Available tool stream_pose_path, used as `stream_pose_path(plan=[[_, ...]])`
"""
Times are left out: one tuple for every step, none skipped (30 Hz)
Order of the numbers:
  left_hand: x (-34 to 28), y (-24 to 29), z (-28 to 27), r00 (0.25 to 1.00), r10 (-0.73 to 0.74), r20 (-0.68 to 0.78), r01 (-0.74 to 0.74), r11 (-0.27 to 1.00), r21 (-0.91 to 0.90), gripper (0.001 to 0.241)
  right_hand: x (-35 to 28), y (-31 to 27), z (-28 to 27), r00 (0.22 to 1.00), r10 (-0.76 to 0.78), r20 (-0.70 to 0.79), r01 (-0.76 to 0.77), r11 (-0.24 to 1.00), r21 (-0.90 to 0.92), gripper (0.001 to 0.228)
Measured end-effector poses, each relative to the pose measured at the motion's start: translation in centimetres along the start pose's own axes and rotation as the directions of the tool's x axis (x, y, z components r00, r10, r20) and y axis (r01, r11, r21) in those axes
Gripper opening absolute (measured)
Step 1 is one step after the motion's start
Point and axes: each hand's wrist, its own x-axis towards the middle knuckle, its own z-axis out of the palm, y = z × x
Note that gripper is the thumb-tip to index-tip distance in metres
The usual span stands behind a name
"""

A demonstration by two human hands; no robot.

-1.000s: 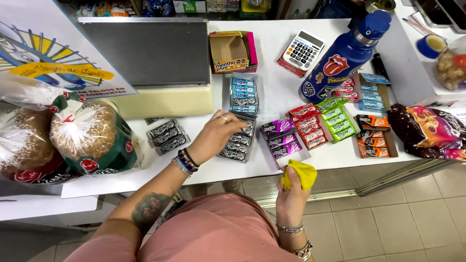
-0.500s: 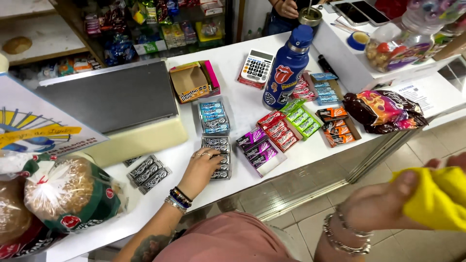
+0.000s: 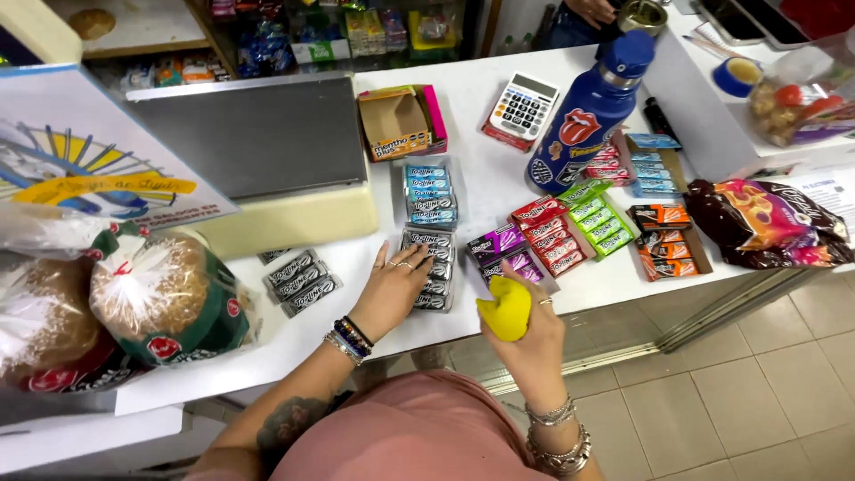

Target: Organizing small candy and gum packets into display boxes on a grocery store checkout counter.

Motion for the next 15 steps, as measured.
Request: stream_pose_path(plan=[[-0.3,0.2,0.0,1.0,-0.016,0.006,0.016,1.0,-0.003,0.041,0.4,-0.2,-1.0,1.0,0.002,0.017,-0.002,1.0,0.004,0.065],[-0.5,0.5,-0.1,0.999,-0.023,0.028,0.023,1.0,0.014,0.044,0.9,-0.5,-2.0,0.992,-0.022,-0.125,0.013,0.998,-0.068,0.064],[-0.4,0.8,-0.1,0.999,-0.024,0.047,0.023,0.999,0.031,0.05,1.5,-0.7,-3.0,0.962,-0.057,-0.268,0.018,0.989,-0.145,0.063],[-0.8,1.0,0.0,0.998,-0.035,0.051,0.033,0.999,0.027,0.05,1.8,-0.7,-4.3,0.965,-0.055,-0.257,0.019,0.989,-0.143,0.063],[-1.0,1.2,0.1,0.999,-0.037,0.026,0.035,0.998,0.052,0.051,2.4,-0.6,-5.7,0.926,-0.069,-0.371,-0.001,0.983,-0.185,0.057],[-1.2,1.3,0.2,0.999,-0.038,0.002,0.038,0.996,0.076,0.051,3.0,-0.6,-6.9,0.874,-0.088,-0.479,-0.025,0.974,-0.224,0.05],[-1.1,1.5,-0.2,0.999,-0.053,0.002,0.053,0.996,0.074,0.051,2.8,-0.5,-7.2,0.88,-0.09,-0.466,-0.019,0.975,-0.223,0.05],[-1.1,1.6,-0.7,0.997,-0.059,0.054,0.058,0.998,0.03,0.055,2.5,-0.5,-7.4,0.861,-0.106,-0.498,-0.034,0.964,-0.263,0.049],[-1.3,1.5,-1.2,0.992,-0.071,0.107,0.072,0.997,-0.01,0.06,2.4,-0.5,-7.4,0.842,-0.122,-0.525,-0.047,0.953,-0.298,0.048],[-1.5,1.3,-2.4,0.99,-0.092,0.11,0.094,0.996,-0.008,0.06,1.7,-0.4,-5.9,0.852,-0.122,-0.509,-0.037,0.956,-0.292,0.048],[-1.8,0.9,-3.7,0.986,-0.129,0.107,0.133,0.99,-0.036,0.061,1.1,-0.3,-4.3,0.84,-0.128,-0.527,0.042,0.984,-0.171,0.046],[-2.1,0.6,-5.0,0.981,-0.165,0.104,0.172,0.983,-0.063,0.062,0.4,-0.2,-2.6,0.828,-0.126,-0.547,0.12,0.992,-0.046,0.046],[-3.2,-0.3,-5.7,0.975,-0.195,0.108,0.201,0.978,-0.057,0.062,0.0,0.9,-1.9,0.841,-0.123,-0.526,0.127,0.991,-0.029,0.046],[-4.4,-1.1,-6.5,0.964,-0.267,-0.002,0.267,0.964,0.011,0.051,-0.5,2.0,-1.2,0.882,-0.25,-0.398,0.17,0.959,-0.226,0.048],[-5.5,-1.9,-7.4,0.937,-0.329,-0.119,0.339,0.938,0.074,0.041,-0.8,3.1,-0.5,0.903,-0.355,-0.242,0.239,0.883,-0.404,0.052]])
